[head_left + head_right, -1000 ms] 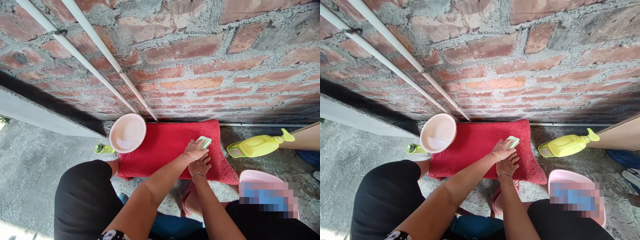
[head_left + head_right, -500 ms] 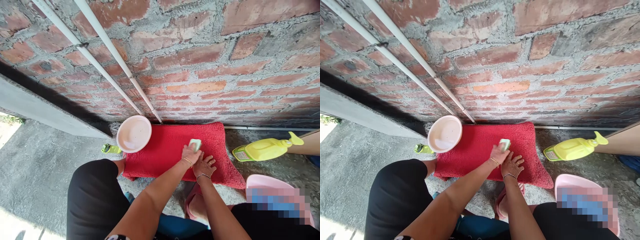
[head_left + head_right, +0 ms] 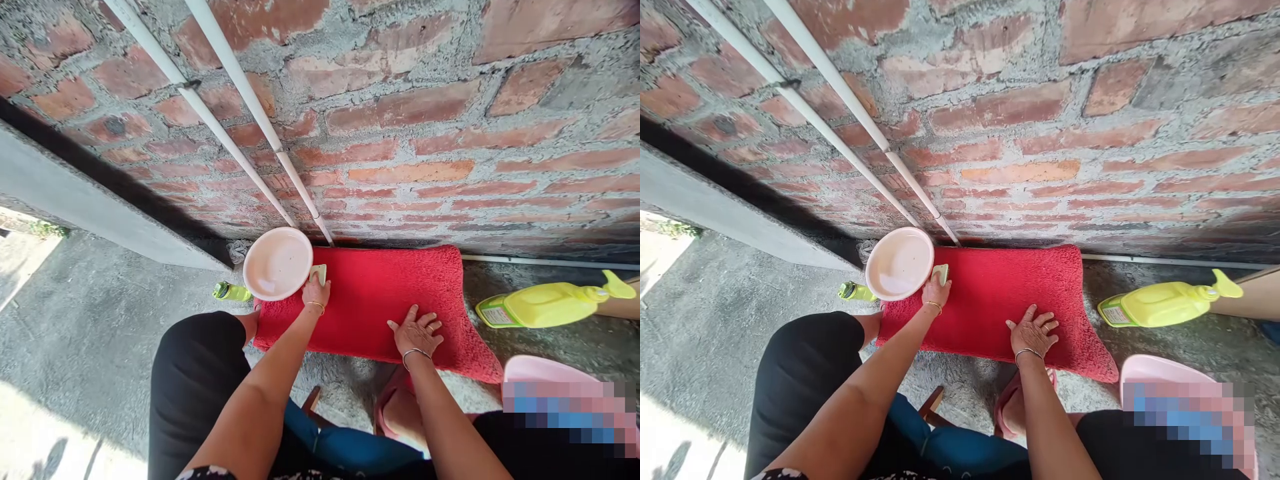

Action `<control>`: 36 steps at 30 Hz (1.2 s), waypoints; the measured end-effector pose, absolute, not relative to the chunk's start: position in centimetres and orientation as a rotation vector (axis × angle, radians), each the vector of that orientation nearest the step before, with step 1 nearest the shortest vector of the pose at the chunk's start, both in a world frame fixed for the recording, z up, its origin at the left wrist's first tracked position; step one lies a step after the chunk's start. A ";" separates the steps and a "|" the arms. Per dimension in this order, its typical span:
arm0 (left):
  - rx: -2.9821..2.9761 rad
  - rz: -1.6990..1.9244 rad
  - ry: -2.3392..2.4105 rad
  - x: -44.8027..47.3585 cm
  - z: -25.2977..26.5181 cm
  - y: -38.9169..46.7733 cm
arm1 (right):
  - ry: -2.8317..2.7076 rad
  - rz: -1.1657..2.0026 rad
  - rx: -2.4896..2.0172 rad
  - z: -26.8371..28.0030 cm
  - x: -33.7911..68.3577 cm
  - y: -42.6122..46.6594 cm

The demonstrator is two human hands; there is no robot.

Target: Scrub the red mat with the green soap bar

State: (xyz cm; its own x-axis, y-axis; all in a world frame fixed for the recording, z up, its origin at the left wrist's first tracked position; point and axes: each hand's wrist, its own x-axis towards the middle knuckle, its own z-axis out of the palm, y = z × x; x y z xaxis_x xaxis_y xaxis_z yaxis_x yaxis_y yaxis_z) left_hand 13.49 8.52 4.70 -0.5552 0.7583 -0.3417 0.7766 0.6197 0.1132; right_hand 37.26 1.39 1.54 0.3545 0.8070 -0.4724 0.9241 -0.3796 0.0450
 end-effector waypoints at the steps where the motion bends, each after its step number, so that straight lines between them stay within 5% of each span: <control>1: 1.208 -0.089 2.491 13.5 4.5 8.5 | 1.536 -0.539 2.319 1.5 37.2 1.4; 7: 1.289 -0.066 2.368 21.8 3.8 8.3 | 1.534 -0.532 2.315 1.4 37.2 1.5; 14: 1.663 -0.068 1.709 30.5 4.6 8.3 | 1.548 -0.518 2.372 1.4 37.1 1.4; 20: 1.542 -0.027 2.031 32.9 5.9 12.1 | 1.555 -0.582 2.337 1.7 37.2 1.7; 27: 1.696 -0.130 1.653 38.4 6.0 10.6 | 1.548 -0.807 2.256 2.4 38.1 2.0; 36: 1.648 -0.143 1.927 38.4 6.1 12.4 | 1.551 -0.735 2.348 1.8 37.9 2.0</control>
